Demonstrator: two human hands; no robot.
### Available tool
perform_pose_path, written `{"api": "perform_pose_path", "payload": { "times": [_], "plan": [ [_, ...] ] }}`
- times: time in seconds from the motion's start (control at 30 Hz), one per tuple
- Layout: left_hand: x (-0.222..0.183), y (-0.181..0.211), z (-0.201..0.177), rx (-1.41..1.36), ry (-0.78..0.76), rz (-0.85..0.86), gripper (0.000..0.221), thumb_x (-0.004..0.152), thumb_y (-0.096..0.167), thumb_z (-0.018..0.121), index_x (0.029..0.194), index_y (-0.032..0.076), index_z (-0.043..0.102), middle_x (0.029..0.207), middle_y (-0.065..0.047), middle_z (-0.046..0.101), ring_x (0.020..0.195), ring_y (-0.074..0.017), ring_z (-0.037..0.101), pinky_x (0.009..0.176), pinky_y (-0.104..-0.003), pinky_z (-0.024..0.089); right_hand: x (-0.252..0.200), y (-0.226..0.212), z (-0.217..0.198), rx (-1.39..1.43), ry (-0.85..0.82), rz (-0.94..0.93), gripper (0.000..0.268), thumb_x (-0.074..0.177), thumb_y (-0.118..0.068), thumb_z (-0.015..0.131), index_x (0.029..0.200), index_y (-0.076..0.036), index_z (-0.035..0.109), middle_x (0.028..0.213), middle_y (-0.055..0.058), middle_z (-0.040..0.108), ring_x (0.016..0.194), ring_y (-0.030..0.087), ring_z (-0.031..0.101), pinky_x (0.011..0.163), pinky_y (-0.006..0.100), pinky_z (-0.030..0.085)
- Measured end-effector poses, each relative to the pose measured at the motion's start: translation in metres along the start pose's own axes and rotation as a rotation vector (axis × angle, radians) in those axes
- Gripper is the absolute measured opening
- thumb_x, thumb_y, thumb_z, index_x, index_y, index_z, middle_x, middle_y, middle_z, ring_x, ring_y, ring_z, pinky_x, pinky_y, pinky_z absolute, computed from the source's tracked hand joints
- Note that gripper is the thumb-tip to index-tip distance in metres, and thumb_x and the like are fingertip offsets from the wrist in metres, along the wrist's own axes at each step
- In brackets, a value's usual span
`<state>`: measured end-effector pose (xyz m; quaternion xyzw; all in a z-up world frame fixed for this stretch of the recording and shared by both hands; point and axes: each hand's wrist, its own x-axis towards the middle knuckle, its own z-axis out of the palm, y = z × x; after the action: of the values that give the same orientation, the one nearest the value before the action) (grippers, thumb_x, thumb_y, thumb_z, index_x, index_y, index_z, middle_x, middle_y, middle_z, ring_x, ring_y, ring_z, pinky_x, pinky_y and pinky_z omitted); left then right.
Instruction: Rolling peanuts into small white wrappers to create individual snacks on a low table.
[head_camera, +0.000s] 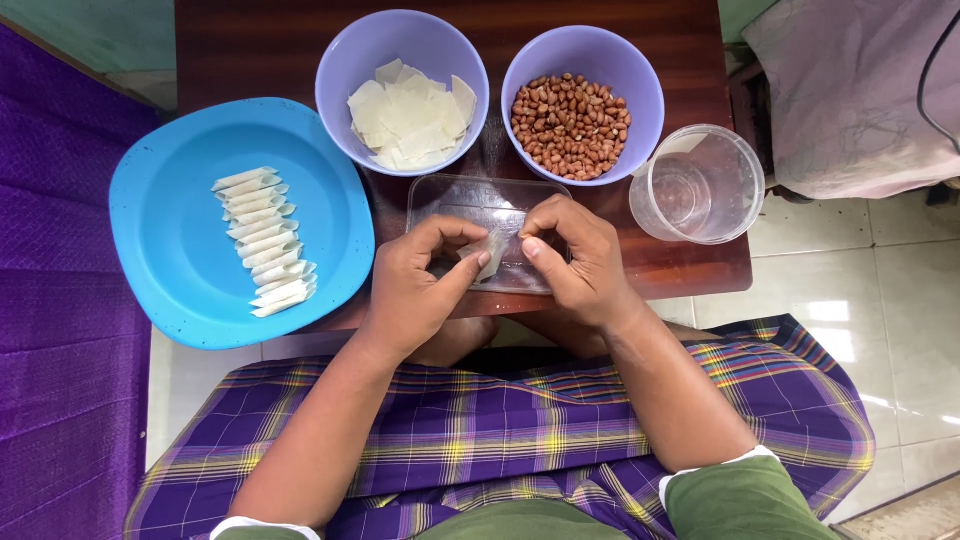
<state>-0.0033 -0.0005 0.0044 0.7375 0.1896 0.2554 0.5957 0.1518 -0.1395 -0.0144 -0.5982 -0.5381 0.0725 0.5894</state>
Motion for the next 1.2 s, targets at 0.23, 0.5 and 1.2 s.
{"api": "perform_pose_path", "payload": {
  "times": [0.23, 0.5, 1.2],
  "plan": [
    [0.0, -0.001, -0.001, 0.016, -0.026, 0.002, 0.024, 0.086, 0.005, 0.077, 0.109, 0.013, 0.077, 0.089, -0.005, 0.08, 0.081, -0.0114, 0.072, 0.076, -0.031, 0.058, 0.005, -0.004, 0.004, -0.02, 0.018, 0.016, 0.01, 0.097, -0.013, 0.072, 0.094, -0.004, 0.072, 0.078, 0.014, 0.064, 0.066, 0.028, 0.062, 0.064, 0.037, 0.051],
    [-0.003, -0.001, -0.001, 0.019, -0.038, 0.014, 0.026, 0.087, 0.005, 0.077, 0.111, 0.014, 0.077, 0.092, -0.004, 0.08, 0.084, -0.0113, 0.073, 0.078, -0.031, 0.058, 0.004, -0.008, 0.006, -0.068, 0.043, 0.021, 0.007, 0.096, -0.011, 0.075, 0.096, -0.004, 0.075, 0.076, 0.012, 0.065, 0.064, 0.027, 0.063, 0.062, 0.035, 0.052],
    [-0.004, -0.007, 0.001, -0.04, -0.035, 0.053, 0.032, 0.089, 0.0, 0.074, 0.119, 0.01, 0.074, 0.099, -0.006, 0.079, 0.09, -0.0097, 0.069, 0.081, -0.031, 0.058, 0.002, -0.015, 0.007, -0.122, 0.142, -0.019, 0.008, 0.092, -0.005, 0.08, 0.1, -0.006, 0.081, 0.07, 0.01, 0.066, 0.061, 0.022, 0.063, 0.06, 0.031, 0.052]
  ]
}}
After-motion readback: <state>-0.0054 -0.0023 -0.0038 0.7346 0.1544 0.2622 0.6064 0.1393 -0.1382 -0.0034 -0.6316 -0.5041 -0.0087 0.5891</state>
